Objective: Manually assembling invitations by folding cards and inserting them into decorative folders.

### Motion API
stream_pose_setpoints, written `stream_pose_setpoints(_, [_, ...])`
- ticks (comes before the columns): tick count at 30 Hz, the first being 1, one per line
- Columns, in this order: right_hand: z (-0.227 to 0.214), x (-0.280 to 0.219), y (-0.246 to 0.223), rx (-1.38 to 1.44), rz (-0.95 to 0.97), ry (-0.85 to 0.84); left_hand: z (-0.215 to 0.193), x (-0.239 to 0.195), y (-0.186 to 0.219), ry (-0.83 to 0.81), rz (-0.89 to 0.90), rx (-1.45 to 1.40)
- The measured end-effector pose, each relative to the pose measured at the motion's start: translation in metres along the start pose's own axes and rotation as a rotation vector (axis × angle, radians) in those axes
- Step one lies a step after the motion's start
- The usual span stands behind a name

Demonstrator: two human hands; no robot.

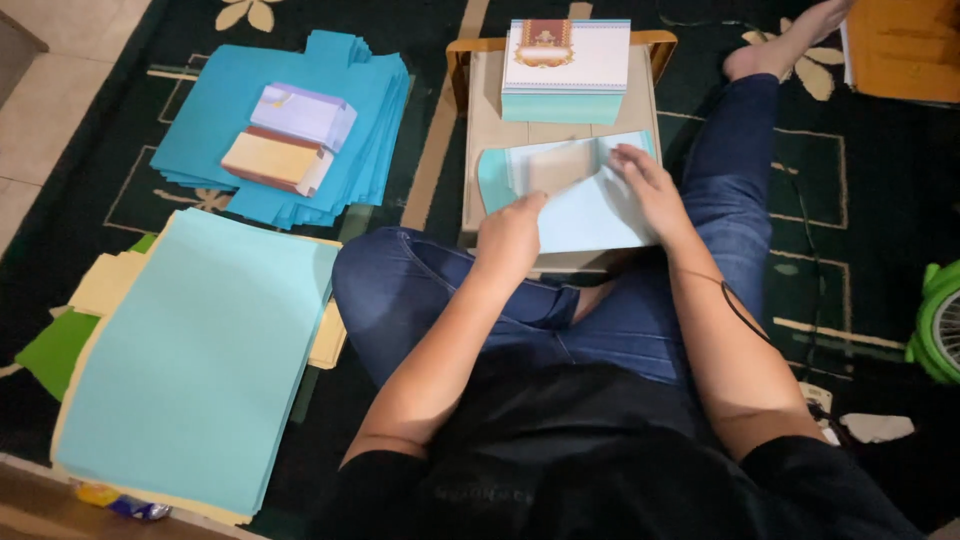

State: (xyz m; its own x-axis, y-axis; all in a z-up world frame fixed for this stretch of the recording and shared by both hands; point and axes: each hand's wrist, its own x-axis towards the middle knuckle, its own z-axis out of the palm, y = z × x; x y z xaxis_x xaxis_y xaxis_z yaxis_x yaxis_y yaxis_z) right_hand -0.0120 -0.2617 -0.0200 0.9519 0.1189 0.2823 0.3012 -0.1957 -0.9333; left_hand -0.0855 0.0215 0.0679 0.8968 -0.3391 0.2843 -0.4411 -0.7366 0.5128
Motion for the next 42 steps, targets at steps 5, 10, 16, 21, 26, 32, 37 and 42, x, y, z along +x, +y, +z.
stream_pose_setpoints(5, [-0.009, 0.003, -0.005, 0.032, -0.015, 0.087, 0.017, 0.030, -0.030, 0.329, -0.065, -0.447])
stream_pose_setpoints(10, [-0.023, 0.054, -0.058, -0.108, 0.057, 0.171, 0.007, 0.124, -0.052, 0.440, -0.036, -0.631])
stream_pose_setpoints(16, [-0.045, 0.171, 0.003, 0.037, -0.082, 0.233, 0.039, 0.235, -0.115, 0.466, 0.119, -0.115])
stream_pose_setpoints(21, [-0.049, 0.206, 0.087, -0.604, -0.130, 0.374, 0.050, 0.251, -0.137, 0.057, -0.082, 0.169])
stream_pose_setpoints(26, [-0.021, 0.179, 0.066, -0.711, -0.129, 0.304, 0.062, 0.248, -0.144, 0.049, -0.025, 0.143])
stream_pose_setpoints(32, [-0.028, 0.136, 0.045, -0.570, -0.010, 0.168, 0.049, 0.215, -0.115, 0.175, -0.023, 0.148])
stream_pose_setpoints(37, [-0.037, 0.032, -0.032, -0.830, -0.038, 0.167, 0.062, 0.117, -0.054, 0.189, 0.101, 0.028])
stream_pose_setpoints(42, [-0.039, -0.052, 0.022, -1.036, 0.285, 0.115, 0.099, 0.061, -0.026, -0.006, 0.254, 0.073])
